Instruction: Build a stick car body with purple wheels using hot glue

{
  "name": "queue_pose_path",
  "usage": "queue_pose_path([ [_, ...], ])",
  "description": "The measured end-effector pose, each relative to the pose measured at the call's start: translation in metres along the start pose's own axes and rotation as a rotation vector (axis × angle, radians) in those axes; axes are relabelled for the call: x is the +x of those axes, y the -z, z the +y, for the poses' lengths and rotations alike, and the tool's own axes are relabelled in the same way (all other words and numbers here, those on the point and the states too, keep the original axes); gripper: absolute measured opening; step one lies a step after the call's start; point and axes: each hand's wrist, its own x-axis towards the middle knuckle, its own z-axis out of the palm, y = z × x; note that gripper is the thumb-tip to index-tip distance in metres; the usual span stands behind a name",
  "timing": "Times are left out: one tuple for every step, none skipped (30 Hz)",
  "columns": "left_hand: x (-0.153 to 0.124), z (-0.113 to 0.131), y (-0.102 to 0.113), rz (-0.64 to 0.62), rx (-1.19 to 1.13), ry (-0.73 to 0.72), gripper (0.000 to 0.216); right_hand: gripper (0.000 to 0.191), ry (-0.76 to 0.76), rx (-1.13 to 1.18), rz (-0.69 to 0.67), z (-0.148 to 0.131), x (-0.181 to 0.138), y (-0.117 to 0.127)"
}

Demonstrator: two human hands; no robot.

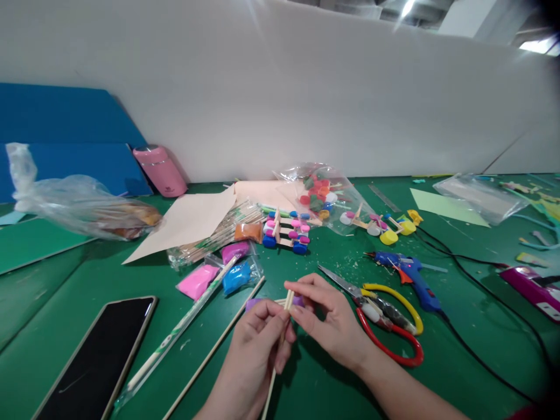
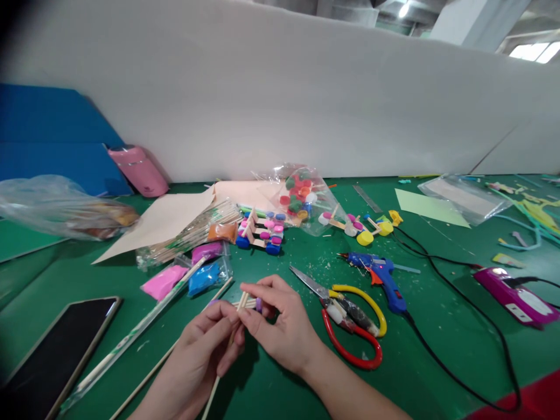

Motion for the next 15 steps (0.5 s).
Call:
queue_pose_path([
  [0.0, -0.0005, 0.0006, 0.003, -0.001, -0.004, 0.023, 0.031, 0.0, 0.007, 0.002, 0.0002, 0.0, 0.0],
  [0.0001, -0.001, 0.0011, 0.007, -0.002, -0.009, 0.023, 0.032, -0.001, 0.015, 0.006, 0.0003, 0.0001, -0.0001],
  [0.0001, -0.0013, 0.0015, 0.012, -0.003, -0.012, 0.023, 0.033, -0.002, 0.024, 0.014, 0.0002, 0.0001, -0.0003],
  [0.0001, -0.0016, 0.0018, 0.016, -0.004, -0.013, 0.023, 0.033, -0.006, 0.032, 0.023, 0.0, 0.0001, -0.0005],
  [0.0001, -0.0016, 0.0018, 0.02, -0.005, -0.012, 0.023, 0.033, -0.013, 0.039, 0.034, -0.0004, 0.0002, -0.0007],
  [0.0003, -0.0016, 0.0016, 0.022, -0.006, -0.009, 0.023, 0.032, -0.021, 0.047, 0.043, -0.0008, 0.0003, -0.0009],
  [0.0004, -0.0014, 0.0012, 0.022, -0.009, -0.005, 0.023, 0.031, -0.029, 0.052, 0.05, -0.0012, 0.0004, -0.001],
  [0.0006, -0.0012, 0.0006, 0.023, -0.013, -0.001, 0.023, 0.03, -0.034, 0.054, 0.053, -0.0017, 0.0006, -0.001],
  [0.0007, -0.0011, 0.0001, 0.024, -0.016, 0.0, 0.022, 0.029, -0.037, 0.053, 0.053, -0.0021, 0.0009, -0.0009],
  [0.0008, -0.001, -0.0004, 0.024, -0.02, 0.0, 0.022, 0.028, -0.037, 0.049, 0.051, -0.0024, 0.001, -0.0007],
  [0.0008, -0.0009, -0.0008, 0.025, -0.022, 0.0, 0.022, 0.028, -0.036, 0.044, 0.047, -0.0026, 0.0012, -0.0004],
  [0.0007, -0.0009, -0.0011, 0.027, -0.023, 0.001, 0.022, 0.028, -0.033, 0.038, 0.044, -0.0026, 0.0012, -0.0001],
  [0.0006, -0.001, -0.0013, 0.028, -0.023, 0.002, 0.022, 0.028, -0.032, 0.033, 0.041, -0.0025, 0.0011, 0.0001],
  [0.0004, -0.0011, -0.0014, 0.027, -0.021, 0.005, 0.022, 0.027, -0.032, 0.029, 0.037, -0.0021, 0.001, 0.0002],
  [0.0002, -0.0012, -0.0014, 0.028, -0.018, 0.006, 0.022, 0.027, -0.034, 0.027, 0.037, -0.0017, 0.0009, 0.0003],
])
